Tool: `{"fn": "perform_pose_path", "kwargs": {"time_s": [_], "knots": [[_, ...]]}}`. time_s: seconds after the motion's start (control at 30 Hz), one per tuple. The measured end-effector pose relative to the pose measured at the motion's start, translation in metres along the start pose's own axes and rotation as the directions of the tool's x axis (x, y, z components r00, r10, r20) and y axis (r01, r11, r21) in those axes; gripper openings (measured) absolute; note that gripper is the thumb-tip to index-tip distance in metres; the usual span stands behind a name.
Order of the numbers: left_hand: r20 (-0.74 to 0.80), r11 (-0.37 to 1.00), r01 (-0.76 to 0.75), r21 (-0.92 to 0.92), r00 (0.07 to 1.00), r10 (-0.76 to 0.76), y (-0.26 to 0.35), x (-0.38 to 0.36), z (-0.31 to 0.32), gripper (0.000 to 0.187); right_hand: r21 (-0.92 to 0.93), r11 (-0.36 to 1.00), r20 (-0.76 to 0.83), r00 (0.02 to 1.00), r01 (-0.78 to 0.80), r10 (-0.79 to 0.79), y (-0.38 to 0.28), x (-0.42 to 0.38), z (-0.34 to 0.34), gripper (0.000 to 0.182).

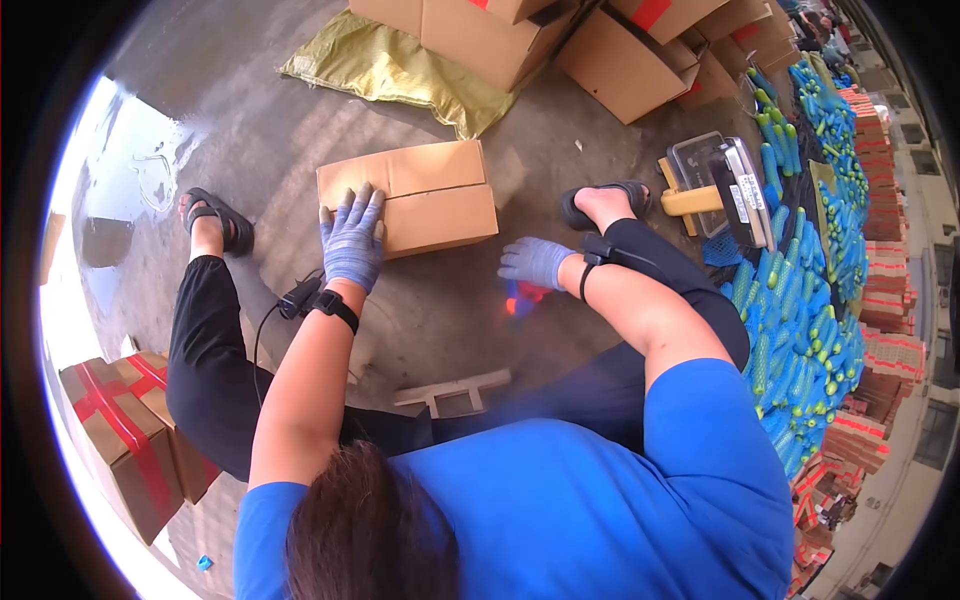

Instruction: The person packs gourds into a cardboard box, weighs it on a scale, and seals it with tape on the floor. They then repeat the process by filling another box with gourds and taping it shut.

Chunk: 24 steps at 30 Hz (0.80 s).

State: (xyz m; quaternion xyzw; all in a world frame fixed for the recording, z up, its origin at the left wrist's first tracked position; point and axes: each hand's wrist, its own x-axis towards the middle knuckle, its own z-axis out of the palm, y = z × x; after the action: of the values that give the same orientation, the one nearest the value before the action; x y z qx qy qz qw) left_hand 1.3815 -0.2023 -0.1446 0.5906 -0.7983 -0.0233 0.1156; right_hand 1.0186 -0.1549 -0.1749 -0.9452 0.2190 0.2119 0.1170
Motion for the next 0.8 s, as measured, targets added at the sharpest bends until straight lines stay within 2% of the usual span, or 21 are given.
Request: {"fn": "perform_pose_path", "kwargs": {"time_s": [0.07, 0.13, 0.2, 0.3, 0.37, 0.43, 0.47, 0.53, 0.57, 0.6, 0.67, 0.7, 0.73, 0.8], "knots": [[-0.005, 1.000, 0.012, 0.005, 1.000, -0.012, -0.002, 0.002, -0.003, 0.050, -0.112, 0.994, 0.087, 0.996, 0.016, -0.007, -0.004, 0.016, 0.010, 0.025], [0.046, 0.999, -0.002, -0.036, 0.999, 0.004, -0.003, 0.003, -0.004, 0.051, -0.112, 0.991, 0.311, 0.945, -0.070, 0.102, -0.009, 0.041, 0.003, 0.024], [0.078, 0.999, 0.006, -0.035, 0.997, -0.003, -0.003, 0.002, -0.007, 0.052, -0.152, 0.987, 0.310, 0.945, -0.059, 0.105, 0.006, 0.056, 0.029, 0.026], [0.074, 0.999, 0.010, -0.053, 0.997, -0.006, 0.000, -0.001, -0.012, 0.053, 0.022, 0.983, 0.456, 0.877, -0.180, 0.151, -0.012, 0.049, -0.032, 0.042], [0.063, 0.998, 0.017, -0.058, 0.998, -0.013, 0.001, -0.002, -0.015, 0.053, 0.050, 0.983, 0.446, 0.884, -0.179, 0.138, -0.028, 0.036, -0.095, 0.040], [0.029, 0.998, 0.008, -0.062, 1.000, -0.006, 0.002, -0.002, -0.014, 0.053, 0.069, 0.981, 0.447, 0.885, -0.183, 0.134, -0.034, 0.025, -0.114, 0.039], [0.024, 0.997, 0.020, -0.080, 1.000, -0.018, 0.002, -0.002, -0.013, 0.053, 0.511, 0.801, 0.237, 0.947, -0.310, 0.215, -0.037, 0.019, -0.116, 0.039], [0.015, 0.996, 0.013, -0.090, 1.000, -0.012, 0.002, -0.003, -0.012, 0.053, 0.648, 0.731, -0.111, 0.922, -0.215, 0.370, -0.029, 0.016, -0.131, 0.043], [-0.024, 0.996, 0.005, -0.089, 1.000, -0.008, 0.001, -0.003, -0.010, 0.052, 0.684, 0.717, -0.279, 0.860, -0.134, 0.427, -0.027, 0.015, -0.142, 0.045], [-0.027, 0.995, 0.013, -0.095, 1.000, -0.015, 0.001, -0.005, -0.009, 0.052, 0.575, 0.802, -0.399, 0.801, -0.162, 0.447, -0.014, 0.023, -0.149, 0.054], [-0.023, 0.992, 0.020, -0.128, 0.999, -0.024, 0.001, -0.003, -0.010, 0.052, 0.450, 0.889, -0.677, 0.615, -0.091, 0.405, 0.004, 0.034, -0.176, 0.056], [-0.040, 0.991, 0.019, -0.133, 0.999, -0.025, 0.000, -0.004, -0.008, 0.051, 0.447, 0.890, -0.741, 0.522, -0.088, 0.423, 0.011, 0.045, -0.185, 0.053], [-0.042, 0.989, 0.023, -0.143, 0.999, -0.030, 0.000, -0.004, -0.009, 0.051, 0.437, 0.896, -0.744, 0.528, -0.077, 0.409, 0.017, 0.054, -0.190, 0.053], [-0.044, 0.983, 0.033, -0.182, 0.998, -0.042, 0.000, -0.005, -0.010, 0.051, 0.495, 0.857, -0.747, 0.434, -0.142, 0.503, 0.029, 0.071, -0.195, 0.047]]}}
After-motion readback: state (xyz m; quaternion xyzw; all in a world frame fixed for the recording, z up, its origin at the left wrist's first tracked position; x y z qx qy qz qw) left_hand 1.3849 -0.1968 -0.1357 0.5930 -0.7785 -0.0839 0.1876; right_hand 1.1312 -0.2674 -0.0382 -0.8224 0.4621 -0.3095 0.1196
